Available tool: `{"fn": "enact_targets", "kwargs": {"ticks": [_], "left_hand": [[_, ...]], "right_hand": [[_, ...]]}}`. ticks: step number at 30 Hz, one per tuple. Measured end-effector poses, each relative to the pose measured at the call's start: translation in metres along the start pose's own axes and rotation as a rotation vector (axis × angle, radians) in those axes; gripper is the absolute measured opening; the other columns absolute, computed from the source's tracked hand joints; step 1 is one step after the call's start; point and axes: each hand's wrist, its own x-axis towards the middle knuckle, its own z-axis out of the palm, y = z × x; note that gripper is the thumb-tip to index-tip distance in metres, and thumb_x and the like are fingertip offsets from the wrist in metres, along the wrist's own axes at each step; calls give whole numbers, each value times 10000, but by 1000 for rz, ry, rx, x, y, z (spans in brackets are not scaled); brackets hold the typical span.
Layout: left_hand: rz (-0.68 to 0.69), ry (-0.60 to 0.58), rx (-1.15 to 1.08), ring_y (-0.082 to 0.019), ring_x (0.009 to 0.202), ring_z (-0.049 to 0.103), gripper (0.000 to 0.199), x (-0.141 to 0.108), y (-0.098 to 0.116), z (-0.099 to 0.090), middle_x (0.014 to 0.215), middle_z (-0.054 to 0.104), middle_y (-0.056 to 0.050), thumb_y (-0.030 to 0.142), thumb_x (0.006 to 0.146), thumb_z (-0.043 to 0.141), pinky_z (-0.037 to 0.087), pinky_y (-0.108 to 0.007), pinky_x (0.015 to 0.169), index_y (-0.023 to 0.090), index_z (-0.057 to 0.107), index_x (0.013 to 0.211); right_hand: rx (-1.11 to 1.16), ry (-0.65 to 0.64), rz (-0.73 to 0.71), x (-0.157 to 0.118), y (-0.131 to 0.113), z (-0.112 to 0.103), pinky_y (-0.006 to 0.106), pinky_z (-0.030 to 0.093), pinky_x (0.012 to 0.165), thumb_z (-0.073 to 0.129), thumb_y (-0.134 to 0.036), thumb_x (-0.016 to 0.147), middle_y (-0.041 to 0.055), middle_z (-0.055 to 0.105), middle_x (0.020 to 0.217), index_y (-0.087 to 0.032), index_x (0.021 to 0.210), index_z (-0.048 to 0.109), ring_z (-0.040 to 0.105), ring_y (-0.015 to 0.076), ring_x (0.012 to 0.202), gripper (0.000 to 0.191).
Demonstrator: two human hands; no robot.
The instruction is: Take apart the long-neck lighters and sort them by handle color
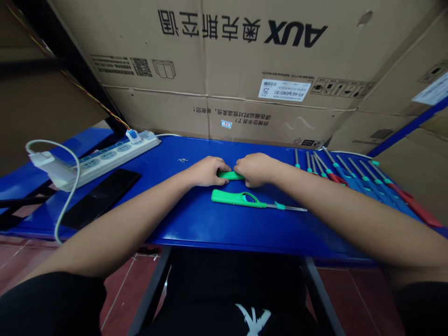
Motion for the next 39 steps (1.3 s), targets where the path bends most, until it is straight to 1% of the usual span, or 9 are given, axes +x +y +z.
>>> {"fn": "enact_targets", "kwargs": {"ticks": [3, 9, 15, 23, 28, 30, 34, 37, 39], "left_hand": [[-9, -29, 25, -195, 876, 660, 367, -1, 1, 0, 979, 728, -51, 371, 790, 690, 481, -290, 820, 187, 764, 1099], [-65, 10, 39, -202, 828, 643, 359, 2, 9, 5, 927, 711, -59, 341, 755, 704, 478, -300, 779, 164, 776, 1058], [-27, 0, 8, -216, 897, 658, 378, 0, 9, 4, 1003, 727, -69, 353, 779, 703, 486, -312, 824, 164, 756, 1102], [-8, 36, 60, -224, 852, 657, 336, -1, 17, 4, 931, 722, -70, 291, 763, 692, 496, -326, 814, 154, 768, 1061], [7, 41, -33, -219, 904, 671, 437, -4, 10, 1, 1017, 737, -70, 401, 794, 721, 492, -317, 826, 178, 732, 1169], [4, 110, -94, -215, 922, 676, 421, -5, 5, 0, 1024, 745, -74, 459, 856, 656, 492, -312, 830, 176, 732, 1158], [-204, 314, -71, -205, 860, 674, 407, -2, -8, -1, 918, 757, -75, 455, 961, 484, 483, -303, 784, 169, 773, 933], [-362, 330, -19, -200, 794, 654, 387, 1, -15, -4, 872, 754, -71, 444, 950, 509, 463, -295, 712, 167, 770, 880], [-352, 335, -33, -198, 809, 650, 374, 1, -14, -6, 917, 751, -74, 439, 949, 520, 466, -296, 731, 162, 770, 934]], "right_hand": [[2, 41, 5, -3, -3, 4, 350, 473, 669, 633, -257, 798, 163, 724, 1014, -127, 1091, 727, 695, 287, 869, 334], [-30, 109, 49, -10, -3, 8, 334, 433, 624, 609, -229, 799, 160, 714, 1019, -123, 1107, 710, 691, 280, 849, 340], [0, 107, 26, -19, 7, 4, 326, 373, 582, 584, -266, 807, 145, 707, 1023, -142, 1079, 717, 679, 262, 802, 327], [68, 148, -4, -23, 11, 15, 321, 366, 619, 550, -308, 836, 145, 693, 1108, -139, 1114, 695, 649, 232, 793, 356], [282, 307, -120, -25, 36, 25, 326, 457, 814, 558, -318, 876, 127, 719, 1176, -140, 1205, 696, 667, 251, 1002, 399], [380, 364, -126, -23, 46, 30, 331, 462, 918, 475, -320, 952, 129, 718, 1233, -128, 1257, 683, 661, 241, 1087, 416], [431, 409, 53, -18, 53, 38, 368, 439, 1022, 359, -272, 1009, 162, 671, 1342, -84, 1342, 634, 627, 251, 1199, 471], [409, 526, 163, -26, 47, 38, 372, 443, 1001, 413, -234, 969, 170, 686, 1289, -77, 1284, 660, 628, 268, 1167, 430], [426, 589, 152, -41, 40, 35, 348, 462, 919, 443, -237, 953, 145, 722, 1155, -107, 1155, 712, 655, 251, 1051, 361]]}}
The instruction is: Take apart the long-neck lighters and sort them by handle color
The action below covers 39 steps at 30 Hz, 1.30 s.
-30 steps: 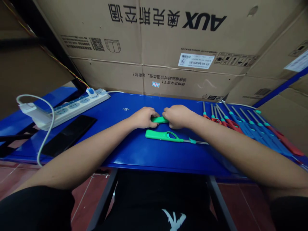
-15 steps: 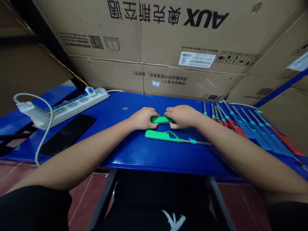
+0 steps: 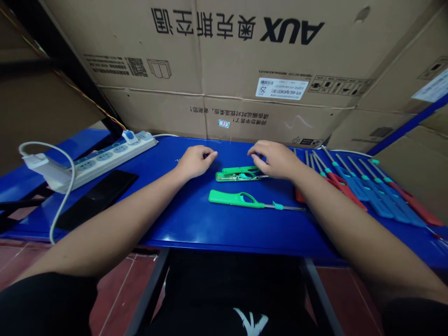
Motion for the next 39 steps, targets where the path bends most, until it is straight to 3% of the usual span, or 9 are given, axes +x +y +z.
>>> {"fn": "enact_targets", "kwargs": {"ticks": [4, 6, 9, 12, 17, 22, 28, 33, 39], "left_hand": [[215, -31, -57, -183, 824, 645, 352, -9, 13, -3, 930, 722, -77, 449, 933, 570, 485, -304, 791, 159, 765, 968], [336, -106, -72, -171, 801, 645, 330, -16, 21, -6, 888, 706, -73, 436, 935, 583, 487, -295, 772, 159, 761, 911], [507, -333, -106, -159, 784, 653, 330, -25, 29, -13, 878, 698, -65, 475, 899, 656, 498, -272, 745, 162, 755, 936], [585, -509, -35, -180, 825, 675, 442, -33, 36, -18, 953, 722, -69, 505, 784, 785, 513, -269, 744, 168, 740, 1065], [584, -568, 74, -196, 856, 697, 303, -40, 46, -18, 961, 752, -58, 332, 774, 801, 514, -275, 765, 181, 757, 1034], [565, -552, 80, -202, 824, 697, 252, -41, 48, -15, 930, 759, -58, 304, 742, 800, 513, -284, 735, 177, 768, 956], [567, -521, 77, -200, 820, 690, 205, -42, 48, -14, 912, 755, -55, 271, 735, 769, 512, -292, 739, 181, 766, 919], [525, -544, 102, -215, 811, 684, 211, -43, 52, -15, 884, 740, -61, 287, 739, 761, 506, -303, 726, 159, 757, 907], [464, -533, 110, -215, 811, 679, 200, -45, 56, -13, 876, 734, -60, 301, 732, 735, 499, -302, 734, 166, 743, 880]], "right_hand": [[97, -145, -56, -31, -15, -15, 312, 452, 775, 520, -327, 946, 88, 733, 976, -165, 983, 746, 657, 204, 866, 281], [140, -234, -57, -41, -21, -15, 296, 443, 731, 567, -385, 933, 72, 730, 941, -181, 960, 752, 647, 185, 820, 277], [173, -313, -78, -48, -34, -7, 300, 464, 758, 651, -413, 870, 88, 727, 1085, -183, 1144, 731, 665, 210, 920, 366], [123, -354, -84, -44, -51, 2, 326, 487, 800, 681, -373, 808, 119, 698, 1224, -169, 1293, 667, 666, 260, 1029, 526], [-100, -504, -89, -31, -80, 3, 325, 461, 653, 600, -258, 822, 126, 737, 996, -137, 1108, 731, 684, 254, 827, 337], [-209, -594, -56, -20, -98, -2, 324, 437, 596, 617, -233, 812, 138, 736, 868, -122, 965, 744, 675, 248, 712, 228], [-256, -594, -46, -16, -106, 5, 323, 471, 630, 662, -168, 786, 140, 732, 825, -118, 951, 725, 693, 263, 754, 184], [-288, -551, -58, -18, -105, 8, 322, 480, 647, 628, -130, 792, 148, 730, 941, -122, 1044, 696, 697, 257, 797, 262], [-312, -531, -50, -20, -106, 7, 331, 464, 629, 641, -147, 775, 145, 712, 937, -113, 1057, 665, 699, 273, 800, 285]]}}
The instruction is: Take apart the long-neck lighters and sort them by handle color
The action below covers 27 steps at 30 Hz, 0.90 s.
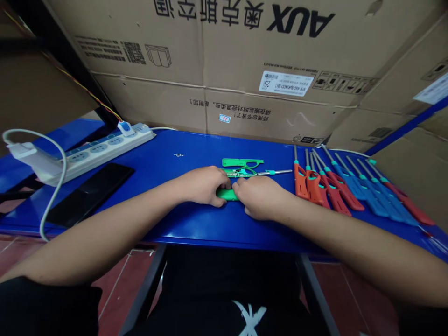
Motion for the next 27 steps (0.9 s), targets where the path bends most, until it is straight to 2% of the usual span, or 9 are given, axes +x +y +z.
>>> {"fn": "enact_targets", "kwargs": {"ticks": [7, 11, 13, 16, 20, 22, 24, 27], "left_hand": [[-20, 19, -4, -197, 754, 666, 195, -1, 0, 2, 837, 727, -48, 332, 728, 742, 488, -293, 691, 183, 751, 854], [3, 40, 38, -216, 820, 676, 319, -5, -2, -6, 923, 730, -75, 405, 748, 781, 495, -297, 715, 165, 754, 956], [42, 86, 21, -212, 845, 681, 362, -7, -3, -12, 951, 733, -76, 448, 796, 758, 498, -293, 746, 170, 751, 1028], [59, 193, -22, -207, 848, 688, 407, -10, -5, -19, 951, 747, -75, 495, 867, 691, 496, -296, 773, 179, 740, 1119], [-62, 303, -156, -191, 812, 701, 401, -3, -11, -21, 916, 765, -56, 478, 965, 542, 500, -293, 767, 180, 688, 1190], [-183, 303, -305, -158, 711, 686, 367, 6, -16, -21, 800, 748, -22, 427, 1011, 430, 498, -268, 713, 170, 670, 1116], [-301, 314, -400, -143, 642, 652, 360, 16, -22, -21, 735, 714, -7, 413, 1010, 403, 481, -255, 660, 161, 658, 982], [-361, 347, -346, -152, 698, 623, 359, 28, -34, -22, 773, 693, -10, 426, 976, 448, 453, -262, 674, 158, 661, 866]], "right_hand": [[-13, 97, 10, -7, 5, 5, 318, 434, 572, 567, -173, 827, 142, 707, 970, -120, 1052, 653, 694, 258, 766, 246], [41, 129, 16, -15, 17, -2, 320, 443, 601, 545, -251, 870, 124, 725, 1027, -143, 1097, 677, 689, 250, 800, 284], [100, 145, 15, -20, 26, -7, 325, 466, 640, 555, -287, 873, 118, 731, 1072, -154, 1150, 683, 691, 252, 843, 333], [221, 266, -16, -23, 44, -9, 345, 509, 779, 576, -319, 871, 118, 729, 1187, -164, 1242, 676, 692, 269, 983, 414], [294, 455, -4, -20, 71, -5, 377, 487, 967, 459, -306, 965, 112, 702, 1299, -142, 1331, 645, 655, 267, 1148, 442], [233, 539, 17, -16, 79, -2, 405, 452, 1020, 432, -317, 990, 129, 673, 1345, -117, 1358, 623, 618, 279, 1205, 460], [136, 632, 28, -12, 83, 0, 447, 405, 1062, 463, -347, 985, 152, 632, 1391, -95, 1382, 598, 572, 308, 1248, 489], [65, 710, 35, -6, 84, 3, 469, 373, 1071, 512, -373, 969, 168, 630, 1374, -82, 1401, 579, 548, 323, 1240, 525]]}}
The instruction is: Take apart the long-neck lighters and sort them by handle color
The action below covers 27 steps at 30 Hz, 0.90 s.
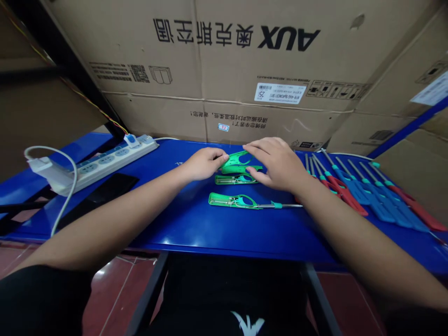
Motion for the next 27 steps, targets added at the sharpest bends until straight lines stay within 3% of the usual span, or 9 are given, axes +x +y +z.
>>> {"fn": "enact_targets", "kwargs": {"ticks": [7, 14, 18, 21, 27], "left_hand": [[90, -48, 92, -176, 804, 618, 352, 25, -8, 6, 849, 707, -26, 390, 966, 453, 452, -291, 779, 152, 709, 921], [53, -63, 233, -216, 940, 673, 378, 40, -14, 10, 1051, 757, -76, 422, 943, 495, 468, -294, 828, 163, 738, 1072], [4, -264, 205, -188, 950, 684, 499, 37, -31, -6, 1155, 741, -77, 474, 866, 607, 480, -257, 817, 176, 674, 1261], [57, -412, 118, -174, 959, 683, 634, 34, -42, -16, 1256, 703, -93, 498, 804, 679, 493, -242, 802, 183, 610, 1350], [77, -388, 46, -154, 911, 694, 595, 37, -55, -9, 1122, 748, -84, 427, 771, 716, 501, -237, 801, 162, 642, 1299]], "right_hand": [[112, -149, 100, 10, 17, 25, 424, 411, 1011, 635, -421, 890, 148, 681, 1308, -125, 1390, 598, 608, 293, 1165, 582], [170, -384, 141, 27, 45, 38, 335, 480, 900, 678, -442, 806, 103, 724, 1173, -164, 1211, 735, 665, 258, 1042, 495], [249, -520, 125, 27, 59, 44, 324, 475, 942, 704, -450, 799, 107, 709, 1207, -168, 1200, 749, 651, 243, 1075, 492], [283, -582, 126, 25, 63, 48, 322, 490, 905, 705, -484, 798, 102, 716, 1177, -174, 1204, 752, 657, 237, 1034, 513], [280, -594, 132, 28, 59, 50, 336, 490, 902, 705, -490, 791, 122, 714, 1209, -165, 1225, 742, 657, 251, 1037, 542]]}}
